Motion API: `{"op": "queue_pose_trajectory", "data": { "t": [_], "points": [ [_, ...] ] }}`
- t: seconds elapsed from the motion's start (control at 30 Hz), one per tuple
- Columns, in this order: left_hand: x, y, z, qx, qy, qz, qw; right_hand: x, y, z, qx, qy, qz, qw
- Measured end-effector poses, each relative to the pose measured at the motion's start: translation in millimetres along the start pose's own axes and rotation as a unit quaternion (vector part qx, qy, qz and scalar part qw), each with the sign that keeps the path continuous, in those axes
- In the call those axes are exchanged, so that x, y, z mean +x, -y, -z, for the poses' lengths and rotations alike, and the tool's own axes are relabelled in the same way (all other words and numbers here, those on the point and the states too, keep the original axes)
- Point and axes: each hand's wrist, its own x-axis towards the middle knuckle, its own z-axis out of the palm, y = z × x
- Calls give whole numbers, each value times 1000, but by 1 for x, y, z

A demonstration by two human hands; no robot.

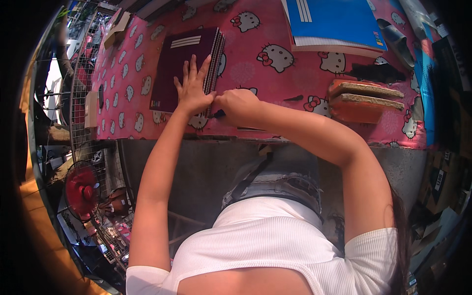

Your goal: The person organizes notebooks on a table by cutting the plastic binding spirals with pliers, removing the plastic strips, and stacking the notebooks.

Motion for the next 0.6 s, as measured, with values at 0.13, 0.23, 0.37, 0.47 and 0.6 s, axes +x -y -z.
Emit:
{"op": "queue_pose_trajectory", "data": {
  "t": [0.13, 0.23, 0.37, 0.47, 0.6],
  "points": [
    [0, -3, 3, 15, 4, 2, 1000, 29, 1, 35, 261, 264, -273, 887],
    [-1, -5, 3, 4, 7, 6, 1000, 24, 5, 30, 318, 305, -357, 824],
    [-1, -4, 2, 15, 13, 10, 1000, -2, 9, 9, 9, 109, -132, 985],
    [-2, -3, 3, 14, 16, 7, 1000, -15, 5, -2, -80, 29, -32, 996],
    [-1, -3, 2, 2, 8, 12, 1000, -11, 4, -10, -118, 2, 14, 993]
  ]
}}
